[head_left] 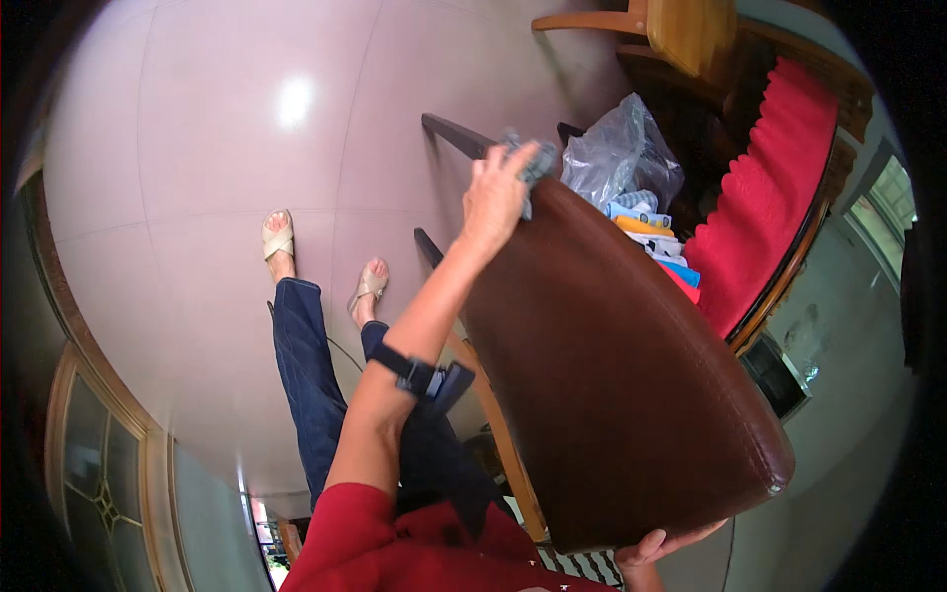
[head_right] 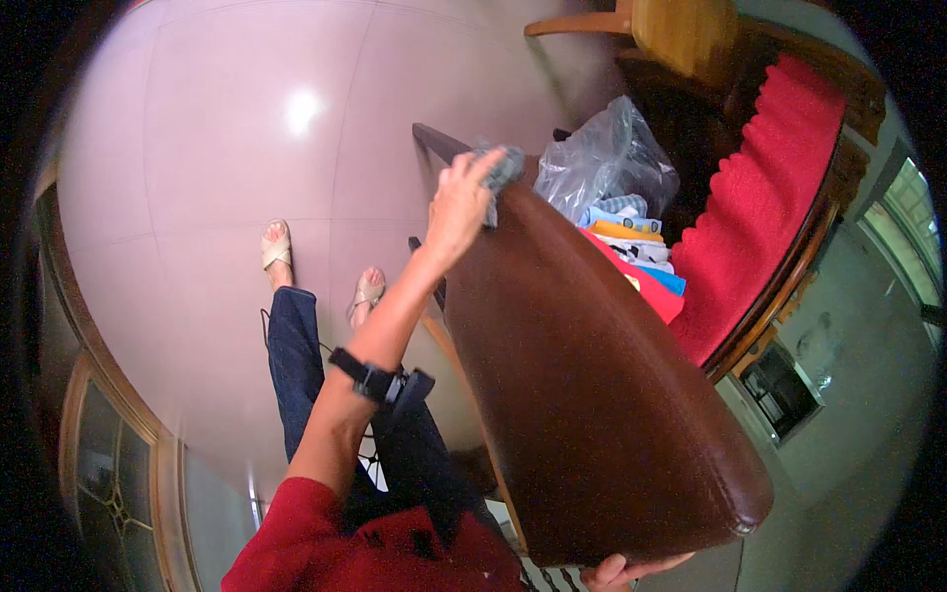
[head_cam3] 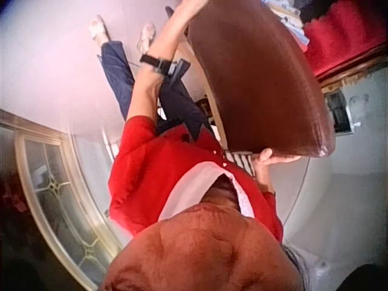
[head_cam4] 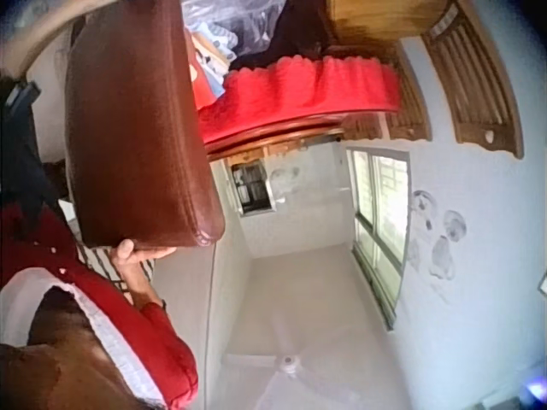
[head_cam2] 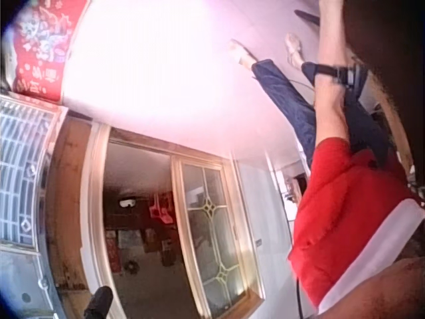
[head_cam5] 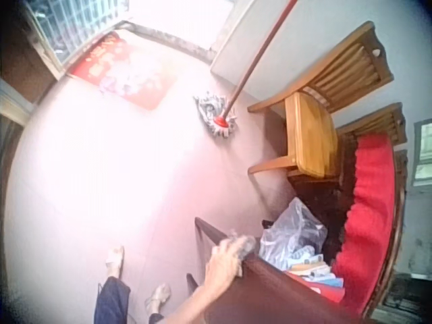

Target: Cleaning and wiping down wooden and leather dining chairs with a cloth.

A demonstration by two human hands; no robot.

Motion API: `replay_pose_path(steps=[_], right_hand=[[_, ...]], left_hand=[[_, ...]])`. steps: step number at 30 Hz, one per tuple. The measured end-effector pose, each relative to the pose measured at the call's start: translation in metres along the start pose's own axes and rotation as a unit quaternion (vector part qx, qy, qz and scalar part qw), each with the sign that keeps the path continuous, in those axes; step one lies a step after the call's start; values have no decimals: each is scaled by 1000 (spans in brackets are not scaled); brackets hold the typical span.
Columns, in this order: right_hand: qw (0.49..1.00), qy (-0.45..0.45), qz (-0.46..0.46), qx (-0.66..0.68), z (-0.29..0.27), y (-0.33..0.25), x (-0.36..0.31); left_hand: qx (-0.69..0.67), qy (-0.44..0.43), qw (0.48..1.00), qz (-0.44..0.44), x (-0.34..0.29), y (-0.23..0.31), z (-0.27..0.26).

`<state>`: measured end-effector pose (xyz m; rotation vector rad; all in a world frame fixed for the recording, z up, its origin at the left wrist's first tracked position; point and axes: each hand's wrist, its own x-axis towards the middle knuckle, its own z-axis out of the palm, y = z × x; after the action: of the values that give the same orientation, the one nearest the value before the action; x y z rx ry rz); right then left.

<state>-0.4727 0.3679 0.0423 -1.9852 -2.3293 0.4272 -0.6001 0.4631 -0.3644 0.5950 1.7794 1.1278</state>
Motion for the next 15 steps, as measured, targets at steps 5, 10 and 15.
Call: replay_pose_path(steps=[5,10,15], right_hand=[[999,-8,-20,-28,-5,6,-1],[999,15,-23,-34,2,3,7],[999,36,-28,-12,15,-6,12]], left_hand=[[-61,22,992,-104,-21,-39,24],[-72,-5,973,-221,-146,-93,62],[-174,-42,893,-412,-296,-169,111]])
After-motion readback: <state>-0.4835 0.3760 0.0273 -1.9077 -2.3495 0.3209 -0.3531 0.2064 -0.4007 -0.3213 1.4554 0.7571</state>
